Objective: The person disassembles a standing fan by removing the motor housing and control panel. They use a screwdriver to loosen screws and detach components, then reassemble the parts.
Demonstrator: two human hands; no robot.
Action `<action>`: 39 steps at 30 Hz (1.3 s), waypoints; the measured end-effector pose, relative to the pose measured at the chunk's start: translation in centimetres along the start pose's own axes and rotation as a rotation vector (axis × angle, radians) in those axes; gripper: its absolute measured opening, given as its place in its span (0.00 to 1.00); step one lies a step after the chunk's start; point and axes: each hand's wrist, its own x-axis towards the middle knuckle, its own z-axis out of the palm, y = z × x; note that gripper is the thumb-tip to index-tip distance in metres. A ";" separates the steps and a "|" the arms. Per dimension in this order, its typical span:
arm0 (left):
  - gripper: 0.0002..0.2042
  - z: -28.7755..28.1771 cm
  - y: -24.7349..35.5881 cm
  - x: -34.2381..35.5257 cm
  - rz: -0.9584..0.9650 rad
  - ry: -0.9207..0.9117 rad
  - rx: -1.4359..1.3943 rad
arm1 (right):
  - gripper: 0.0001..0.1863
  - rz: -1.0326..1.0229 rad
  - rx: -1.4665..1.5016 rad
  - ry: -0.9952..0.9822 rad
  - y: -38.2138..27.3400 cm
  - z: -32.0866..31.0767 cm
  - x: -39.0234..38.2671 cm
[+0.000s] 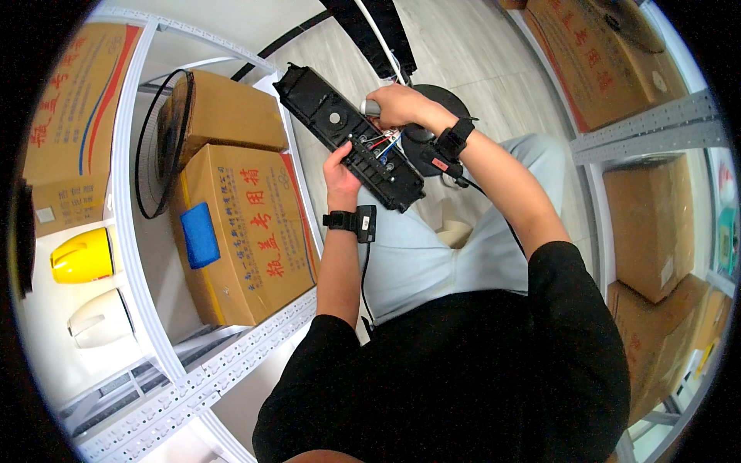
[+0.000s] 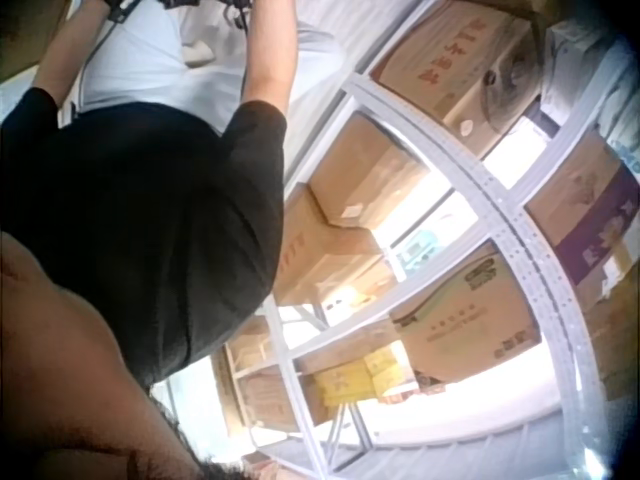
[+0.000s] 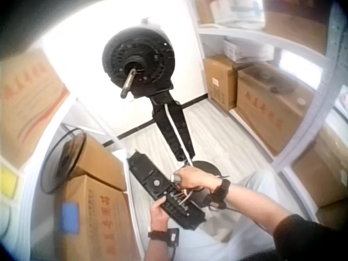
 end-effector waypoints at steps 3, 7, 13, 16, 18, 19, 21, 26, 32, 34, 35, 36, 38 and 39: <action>0.24 0.1 -0.2 0.0 0.002 0.019 -0.020 | 0.19 0.014 0.000 0.028 0.5 0.5 0.2; 0.24 0.6 -0.1 -0.1 0.004 -0.023 -0.035 | 0.19 0.114 0.104 0.059 0.9 0.9 0.4; 0.23 2.4 -0.4 -0.1 0.039 -0.040 0.034 | 0.20 0.163 0.592 0.507 2.0 1.1 0.9; 0.21 0.2 -0.7 0.9 0.070 0.015 0.052 | 0.16 0.121 0.924 0.494 -0.5 -0.5 -0.4; 0.20 0.1 -0.7 1.0 0.075 0.039 0.012 | 0.17 0.080 1.050 0.456 -1.5 -0.9 -1.1; 0.18 -0.5 -0.9 1.3 0.073 0.007 0.025 | 0.17 0.098 1.074 0.431 -2.3 -1.2 -1.6; 0.19 -0.1 -0.9 1.2 0.068 -0.006 -0.035 | 0.17 0.095 1.094 0.346 -3.7 -1.4 -2.3; 0.38 1.9 -1.1 1.0 0.139 -0.110 0.054 | 0.16 0.063 1.159 0.243 -5.9 -1.2 -3.5; 0.41 2.4 -0.9 0.6 0.157 -0.056 0.086 | 0.24 0.045 1.384 0.241 -7.5 -3.7 -4.9; 0.40 2.5 -0.7 0.4 0.162 -0.042 0.089 | 0.23 0.045 1.373 0.243 -7.7 -4.5 -5.5; 0.40 2.6 -0.7 0.3 0.168 -0.043 0.086 | 0.22 0.048 1.375 0.239 -7.8 -4.7 -5.7; 0.40 2.7 -0.7 0.3 0.174 -0.044 0.084 | 0.19 0.043 1.429 0.200 -7.5 -4.6 -5.6; 0.41 2.7 -0.9 0.4 0.172 -0.053 0.065 | 0.13 0.036 1.534 0.129 -6.5 -4.5 -5.4; 0.41 2.6 -1.0 0.5 0.168 -0.060 0.050 | 0.13 0.015 1.618 0.042 -6.1 -4.5 -5.5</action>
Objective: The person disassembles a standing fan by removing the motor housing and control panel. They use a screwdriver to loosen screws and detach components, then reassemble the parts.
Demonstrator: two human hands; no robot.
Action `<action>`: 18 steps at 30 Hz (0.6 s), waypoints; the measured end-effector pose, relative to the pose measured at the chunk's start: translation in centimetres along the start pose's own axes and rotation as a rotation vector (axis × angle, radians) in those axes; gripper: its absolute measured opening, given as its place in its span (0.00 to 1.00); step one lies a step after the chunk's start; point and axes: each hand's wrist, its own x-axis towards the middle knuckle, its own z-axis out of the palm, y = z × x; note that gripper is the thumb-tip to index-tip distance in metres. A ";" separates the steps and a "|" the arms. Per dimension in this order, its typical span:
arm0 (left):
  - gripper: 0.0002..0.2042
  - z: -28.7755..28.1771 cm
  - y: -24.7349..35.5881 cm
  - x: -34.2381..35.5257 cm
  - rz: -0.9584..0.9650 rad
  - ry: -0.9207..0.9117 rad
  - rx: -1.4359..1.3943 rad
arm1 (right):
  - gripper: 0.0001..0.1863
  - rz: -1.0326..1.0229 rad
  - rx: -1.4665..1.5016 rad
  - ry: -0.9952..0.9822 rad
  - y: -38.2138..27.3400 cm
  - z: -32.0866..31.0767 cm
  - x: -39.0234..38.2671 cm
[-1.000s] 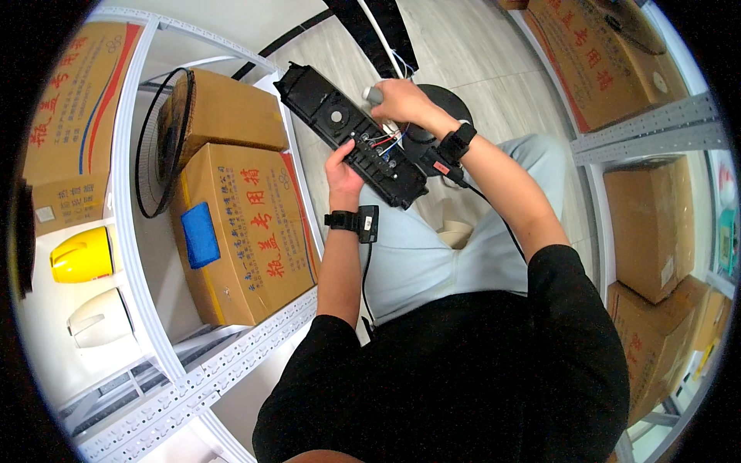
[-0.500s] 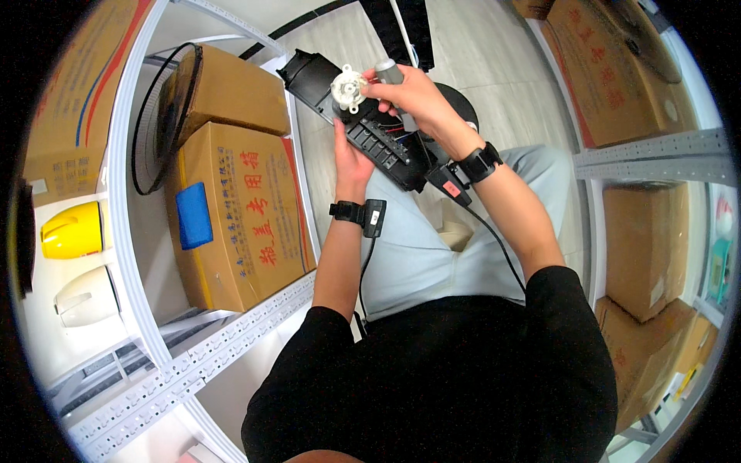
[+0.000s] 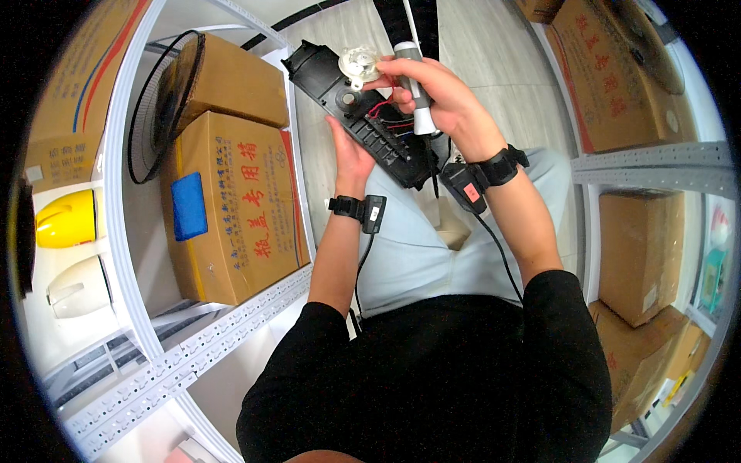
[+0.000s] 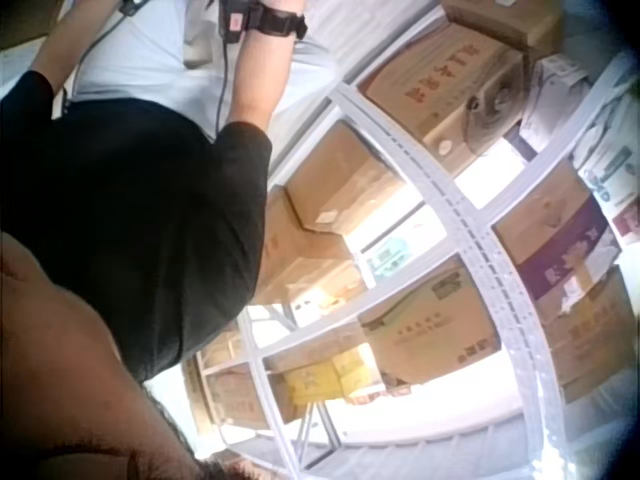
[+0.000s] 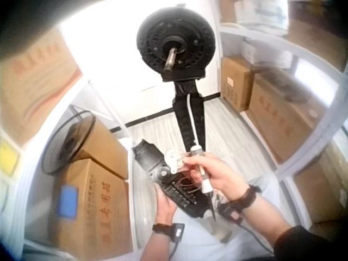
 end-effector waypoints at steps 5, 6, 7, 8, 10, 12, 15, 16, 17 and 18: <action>0.41 -0.9 0.0 0.3 -0.001 0.011 -0.011 | 0.12 0.152 0.151 -0.253 0.2 -1.4 0.3; 0.41 -0.9 0.0 0.3 0.003 0.009 -0.007 | 0.14 0.118 0.036 -0.091 0.5 -1.2 0.1; 0.41 -0.5 0.0 0.3 0.002 0.003 -0.004 | 0.15 0.152 -0.039 -0.063 0.6 -1.6 0.2; 0.41 -0.2 0.0 0.3 0.002 -0.010 0.004 | 0.15 0.186 -0.115 -0.033 1.0 -2.2 0.5; 0.41 0.1 0.1 0.1 0.007 -0.032 0.021 | 0.16 0.215 -0.218 0.033 1.4 -2.2 0.6; 0.40 0.0 0.2 0.2 0.019 -0.040 0.034 | 0.16 0.209 -0.291 0.061 2.3 -2.4 1.1; 0.39 0.4 0.5 -0.1 -0.007 -0.126 0.058 | 0.18 0.175 -0.343 0.097 4.5 -3.4 2.1; 0.38 0.4 0.6 -0.1 -0.022 -0.165 0.068 | 0.17 0.162 -0.333 0.110 5.2 -3.4 2.4; 0.37 0.6 0.5 -0.1 0.003 -0.109 0.069 | 0.17 0.148 -0.323 0.124 5.7 -3.5 2.7; 0.36 0.9 0.4 -0.1 0.027 -0.054 0.070 | 0.17 0.142 -0.284 0.161 6.2 -3.6 2.8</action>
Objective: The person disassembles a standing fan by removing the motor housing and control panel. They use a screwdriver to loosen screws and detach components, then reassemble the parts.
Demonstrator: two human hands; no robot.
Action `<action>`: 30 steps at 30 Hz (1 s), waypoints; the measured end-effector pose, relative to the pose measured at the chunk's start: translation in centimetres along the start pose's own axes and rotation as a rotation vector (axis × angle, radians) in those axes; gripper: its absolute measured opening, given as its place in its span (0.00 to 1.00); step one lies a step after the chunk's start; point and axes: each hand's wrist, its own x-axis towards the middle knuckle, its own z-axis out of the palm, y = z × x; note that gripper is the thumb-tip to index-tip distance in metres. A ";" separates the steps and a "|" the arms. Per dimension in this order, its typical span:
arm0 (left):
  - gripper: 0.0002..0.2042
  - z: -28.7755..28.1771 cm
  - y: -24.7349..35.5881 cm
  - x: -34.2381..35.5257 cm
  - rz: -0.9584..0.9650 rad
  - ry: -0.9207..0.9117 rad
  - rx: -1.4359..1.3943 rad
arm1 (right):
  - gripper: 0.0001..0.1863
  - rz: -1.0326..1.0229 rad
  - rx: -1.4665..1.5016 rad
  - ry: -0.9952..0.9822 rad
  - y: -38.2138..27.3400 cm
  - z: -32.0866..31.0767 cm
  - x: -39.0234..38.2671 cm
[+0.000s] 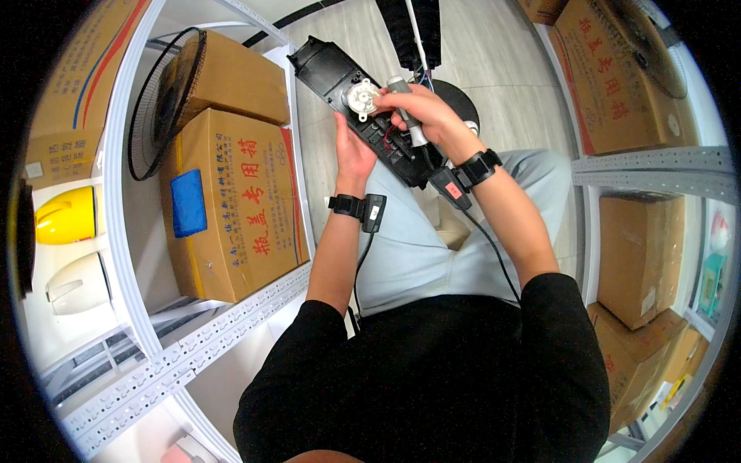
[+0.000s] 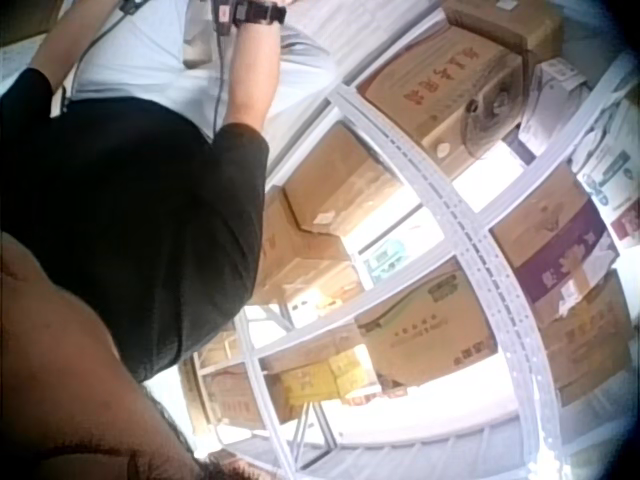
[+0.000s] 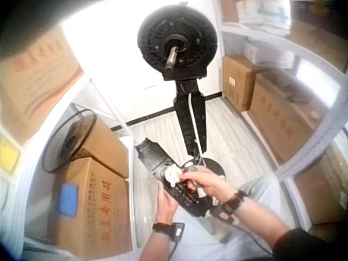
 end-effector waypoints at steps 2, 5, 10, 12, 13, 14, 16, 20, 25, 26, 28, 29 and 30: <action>0.35 0.1 -0.1 0.0 0.017 0.052 -0.019 | 0.17 -0.039 -0.008 0.046 0.9 0.1 0.7; 0.33 -0.5 0.0 0.1 -0.003 0.007 -0.063 | 0.17 -0.071 -0.085 0.067 1.2 0.5 0.9; 0.33 -1.0 -0.4 0.3 -0.020 -0.017 -0.027 | 0.18 -0.079 -0.143 0.073 1.7 0.9 1.3; 0.33 -0.7 -0.3 0.1 -0.032 -0.013 -0.024 | 0.17 -0.072 -0.140 0.091 2.0 0.9 1.5; 0.33 -0.7 -0.3 0.1 -0.037 -0.011 -0.022 | 0.17 -0.070 -0.149 0.107 2.1 1.0 1.6; 0.33 -0.6 -0.3 0.1 -0.039 -0.017 -0.018 | 0.17 -0.068 -0.158 0.124 2.1 1.1 1.6; 0.33 -0.8 -0.3 0.1 -0.042 -0.028 -0.009 | 0.17 -0.073 -0.169 0.118 2.1 1.2 1.7; 0.32 -0.8 -0.2 0.2 -0.042 -0.095 0.003 | 0.17 -0.087 -0.184 0.146 2.5 1.2 1.9; 0.30 -1.3 -0.3 0.1 -0.056 -0.090 -0.021 | 0.19 -0.094 -0.307 0.177 2.8 1.4 1.7; 0.30 -1.4 -0.4 0.1 -0.042 -0.066 -0.011 | 0.20 -0.096 -0.335 0.194 3.0 1.5 1.7; 0.28 -1.4 -0.6 0.2 -0.016 -0.022 0.009 | 0.20 -0.126 -0.480 0.266 3.0 1.6 1.6; 0.27 -1.4 -0.6 0.1 -0.016 -0.004 -0.002 | 0.20 -0.142 -0.554 0.304 3.0 1.7 1.4; 0.27 -1.4 -0.6 0.2 -0.017 0.014 -0.013 | 0.20 -0.167 -0.616 0.324 3.0 1.8 1.3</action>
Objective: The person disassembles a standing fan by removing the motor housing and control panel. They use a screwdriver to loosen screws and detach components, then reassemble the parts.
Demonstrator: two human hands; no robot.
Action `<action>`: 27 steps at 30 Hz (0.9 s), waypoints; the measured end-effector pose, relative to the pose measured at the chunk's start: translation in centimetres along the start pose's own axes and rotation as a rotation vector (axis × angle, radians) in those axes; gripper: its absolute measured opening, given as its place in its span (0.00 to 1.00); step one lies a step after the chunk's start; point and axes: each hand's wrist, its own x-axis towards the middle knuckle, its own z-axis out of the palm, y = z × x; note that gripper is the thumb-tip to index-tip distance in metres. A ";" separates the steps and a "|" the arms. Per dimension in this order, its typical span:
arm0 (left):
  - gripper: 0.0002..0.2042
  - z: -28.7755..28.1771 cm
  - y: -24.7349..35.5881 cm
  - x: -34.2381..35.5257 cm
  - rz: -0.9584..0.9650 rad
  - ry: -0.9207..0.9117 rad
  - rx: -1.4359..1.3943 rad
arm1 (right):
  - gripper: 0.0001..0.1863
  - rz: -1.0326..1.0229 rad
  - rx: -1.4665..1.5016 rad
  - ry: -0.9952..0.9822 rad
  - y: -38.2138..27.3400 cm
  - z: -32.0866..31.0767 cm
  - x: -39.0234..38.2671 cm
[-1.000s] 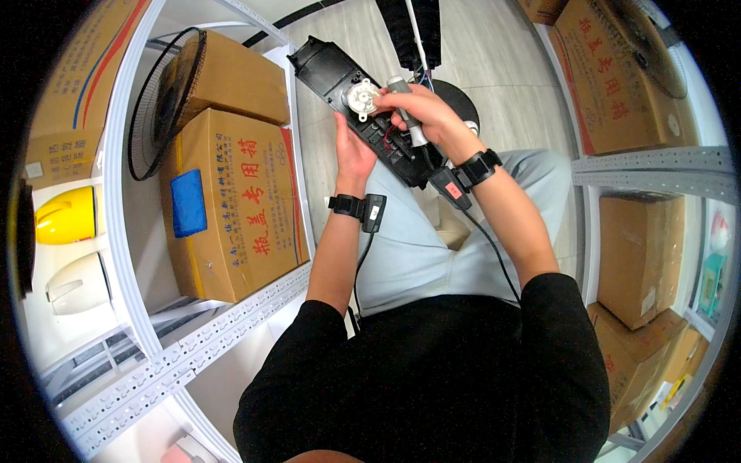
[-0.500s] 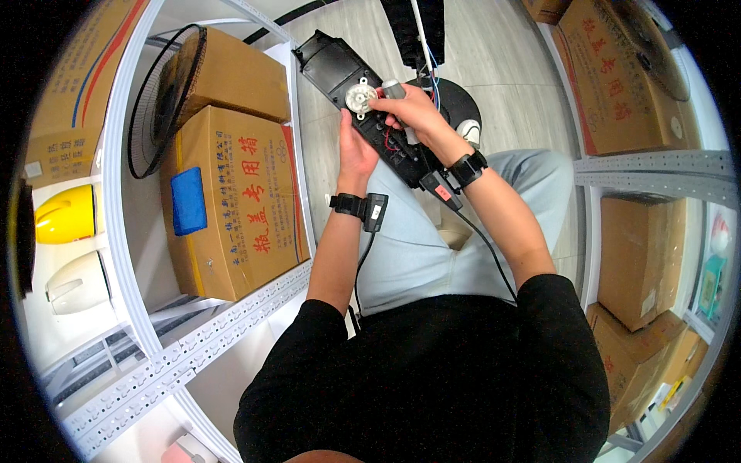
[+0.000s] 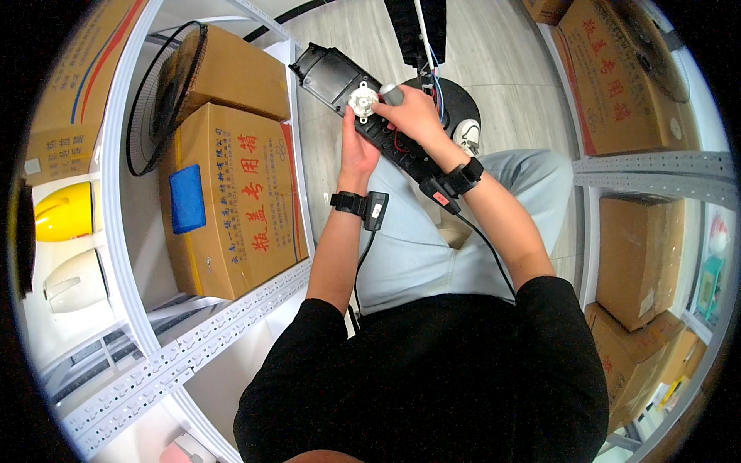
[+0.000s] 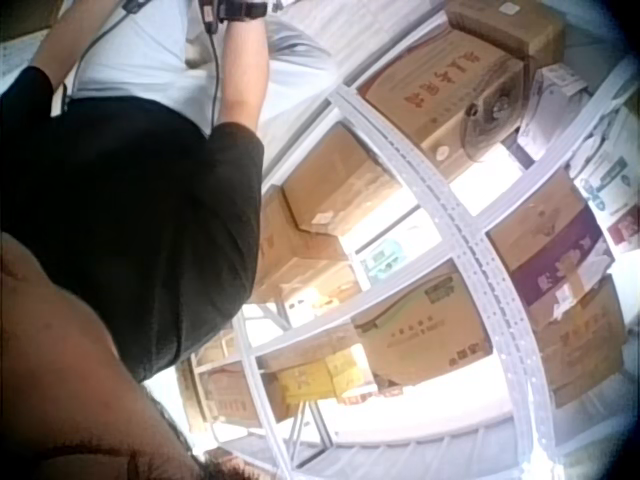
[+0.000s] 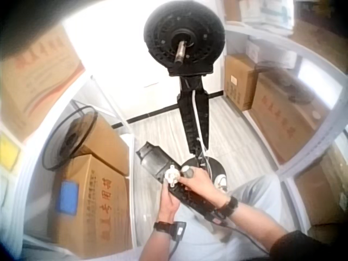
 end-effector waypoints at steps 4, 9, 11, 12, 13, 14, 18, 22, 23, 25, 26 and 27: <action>0.25 -0.4 0.0 0.0 -0.017 0.031 -0.021 | 0.21 -0.115 -0.223 0.097 0.2 0.2 0.0; 0.23 -0.6 -0.2 0.2 -0.020 0.055 -0.034 | 0.23 -0.248 -0.379 0.211 0.4 0.3 -0.5; 0.22 -0.7 -0.2 0.2 -0.023 0.064 -0.037 | 0.23 -0.237 -0.378 0.217 -0.2 0.3 -0.9; 0.21 -0.7 -0.2 0.2 -0.024 0.072 -0.038 | 0.23 -0.244 -0.386 0.221 -0.3 0.3 -0.9; 0.21 -0.9 -0.3 0.3 -0.025 0.078 -0.038 | 0.23 -0.252 -0.395 0.226 -0.4 0.3 -1.0; 0.21 -1.1 -0.3 0.3 -0.022 0.092 -0.027 | 0.22 -0.259 -0.403 0.231 -0.4 0.3 -1.0; 0.19 -1.4 -0.5 0.5 -0.020 0.129 -0.021 | 0.22 -0.283 -0.400 0.244 -0.6 0.4 -1.3; 0.17 -0.8 -0.4 0.3 -0.003 0.137 0.020 | 0.22 -0.306 -0.419 0.272 -0.9 0.7 -1.6; 0.17 -0.8 -0.4 0.3 0.005 0.152 0.033 | 0.22 -0.315 -0.425 0.282 -0.9 0.7 -1.7; 0.16 -0.8 -0.4 0.3 0.024 0.183 0.058 | 0.21 -0.333 -0.415 0.276 -0.9 0.7 -1.8; 0.16 -0.9 -0.4 0.3 0.027 0.182 0.063 | 0.20 -0.343 -0.409 0.272 -0.8 0.7 -1.8; 0.16 -1.0 -0.4 0.4 0.029 0.181 0.068 | 0.20 -0.367 -0.364 0.280 -0.7 0.5 -1.8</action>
